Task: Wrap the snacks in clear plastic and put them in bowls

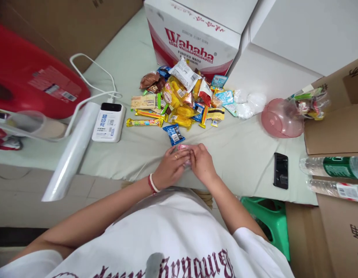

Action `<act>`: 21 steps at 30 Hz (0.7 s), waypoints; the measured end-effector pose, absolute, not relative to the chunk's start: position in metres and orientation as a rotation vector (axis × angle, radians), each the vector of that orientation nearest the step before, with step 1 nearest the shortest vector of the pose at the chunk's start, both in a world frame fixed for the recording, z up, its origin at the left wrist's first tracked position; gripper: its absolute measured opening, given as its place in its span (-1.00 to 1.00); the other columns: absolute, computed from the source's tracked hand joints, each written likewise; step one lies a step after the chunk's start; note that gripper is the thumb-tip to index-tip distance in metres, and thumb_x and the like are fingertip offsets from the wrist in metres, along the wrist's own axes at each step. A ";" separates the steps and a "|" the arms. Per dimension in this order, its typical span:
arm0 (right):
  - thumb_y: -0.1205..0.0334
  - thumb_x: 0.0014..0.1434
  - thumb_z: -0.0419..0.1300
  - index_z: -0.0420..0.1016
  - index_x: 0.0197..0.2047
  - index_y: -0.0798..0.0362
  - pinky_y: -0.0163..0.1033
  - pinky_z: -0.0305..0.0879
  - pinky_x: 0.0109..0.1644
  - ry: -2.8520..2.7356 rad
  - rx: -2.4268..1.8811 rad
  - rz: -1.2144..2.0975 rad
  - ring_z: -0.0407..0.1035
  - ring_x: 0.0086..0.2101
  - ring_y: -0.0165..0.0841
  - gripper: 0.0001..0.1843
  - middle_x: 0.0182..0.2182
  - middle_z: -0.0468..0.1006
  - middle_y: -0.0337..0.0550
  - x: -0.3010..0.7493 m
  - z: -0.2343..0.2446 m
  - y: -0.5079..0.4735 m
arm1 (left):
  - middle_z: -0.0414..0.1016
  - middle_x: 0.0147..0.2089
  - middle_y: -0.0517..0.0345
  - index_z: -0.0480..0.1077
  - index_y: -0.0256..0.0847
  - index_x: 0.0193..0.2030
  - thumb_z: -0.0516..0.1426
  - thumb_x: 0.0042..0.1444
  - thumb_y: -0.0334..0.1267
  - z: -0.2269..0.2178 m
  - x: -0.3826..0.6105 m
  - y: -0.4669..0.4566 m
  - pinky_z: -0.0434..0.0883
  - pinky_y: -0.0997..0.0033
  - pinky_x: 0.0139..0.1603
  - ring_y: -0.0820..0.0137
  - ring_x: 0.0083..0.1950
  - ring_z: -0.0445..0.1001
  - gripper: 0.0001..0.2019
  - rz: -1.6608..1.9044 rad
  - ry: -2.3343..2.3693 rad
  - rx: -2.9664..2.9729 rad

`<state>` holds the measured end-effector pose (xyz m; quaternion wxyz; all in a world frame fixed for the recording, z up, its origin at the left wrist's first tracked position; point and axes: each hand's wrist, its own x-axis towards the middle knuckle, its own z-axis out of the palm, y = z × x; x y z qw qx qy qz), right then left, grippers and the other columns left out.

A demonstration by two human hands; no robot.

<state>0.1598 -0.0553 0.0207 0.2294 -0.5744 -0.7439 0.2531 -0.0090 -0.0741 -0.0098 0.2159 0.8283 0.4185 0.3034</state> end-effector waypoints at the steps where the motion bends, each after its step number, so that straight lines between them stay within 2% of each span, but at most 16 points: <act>1: 0.30 0.41 -0.02 0.54 -0.01 0.07 -0.14 0.39 0.00 -2.065 -1.562 0.673 0.43 -0.15 -0.22 -0.70 -0.18 0.49 0.01 0.159 0.018 -0.059 | 0.57 0.19 -0.07 0.51 -0.17 0.15 -0.05 0.36 -0.34 -0.011 -0.014 -0.073 0.25 -0.05 0.40 0.20 0.29 0.45 -0.62 0.910 1.239 2.161; 4: 0.34 0.40 -0.02 0.50 -0.01 0.08 -0.13 0.41 -0.01 -2.092 -1.561 0.621 0.40 -0.14 -0.21 -0.72 -0.16 0.44 0.01 0.158 0.014 -0.066 | 0.52 0.15 -0.17 0.48 -0.22 0.21 0.05 0.36 -0.16 -0.010 -0.019 -0.068 0.35 -0.02 0.27 0.10 0.22 0.41 -0.62 0.923 1.640 1.849; 7: 0.37 0.39 -0.03 0.48 0.01 0.10 -0.10 0.42 0.01 -2.128 -1.589 0.598 0.38 -0.11 -0.19 -0.72 -0.13 0.42 0.04 0.155 0.017 -0.069 | 0.49 0.12 -0.20 0.53 -0.22 0.12 0.19 0.24 -0.03 -0.003 -0.012 -0.063 0.34 -0.06 0.19 -0.02 0.17 0.37 -0.59 0.635 1.785 1.841; 9: 0.41 0.35 -0.01 0.44 0.11 0.15 -0.06 0.42 0.06 -2.207 -1.576 0.579 0.37 -0.07 -0.16 -0.66 -0.08 0.41 0.10 0.153 0.022 -0.073 | 0.49 0.11 -0.18 0.55 -0.20 0.01 0.19 0.24 -0.04 0.004 -0.008 -0.060 0.33 -0.03 0.16 -0.04 0.17 0.36 -0.66 0.492 1.790 1.866; 12: 0.43 0.22 0.10 0.29 0.31 0.24 0.07 0.38 0.16 -2.427 -1.548 0.487 0.30 0.05 -0.04 -0.42 0.09 0.36 0.25 0.148 0.032 -0.086 | 0.51 0.05 -0.20 0.51 -0.22 -0.08 0.19 0.23 -0.08 0.011 -0.005 -0.054 0.34 0.04 0.10 -0.03 0.12 0.41 -0.73 0.429 1.801 1.839; 15: 0.30 0.21 0.24 0.23 0.37 0.30 0.20 0.34 0.15 -2.550 -1.665 0.305 0.26 0.07 0.08 -0.31 0.19 0.33 0.37 0.139 0.036 -0.098 | 0.52 -0.14 -0.09 0.44 -0.22 -0.16 0.21 0.19 -0.19 0.016 -0.004 -0.050 0.36 0.17 -0.07 0.09 -0.07 0.50 -0.84 0.446 1.730 1.699; 18: 0.22 0.27 0.25 0.31 0.31 0.25 0.18 0.37 0.05 -2.434 -1.773 0.152 0.31 0.00 0.06 -0.40 0.15 0.40 0.34 0.135 0.028 -0.106 | 0.42 -0.37 0.15 0.33 -0.16 -0.30 0.22 0.12 -0.26 0.025 -0.002 -0.053 0.34 0.29 -0.22 0.25 -0.29 0.48 -0.88 0.525 1.597 1.471; 21: 0.26 0.35 0.16 0.37 0.25 0.12 0.11 0.37 0.07 -2.236 -1.702 0.168 0.35 0.01 -0.03 -0.58 0.11 0.47 0.22 0.148 0.022 -0.109 | 0.45 -0.34 0.19 0.31 -0.15 -0.31 0.19 0.15 -0.16 0.041 -0.003 -0.061 0.41 0.33 -0.22 0.32 -0.30 0.53 -0.84 0.674 1.261 1.258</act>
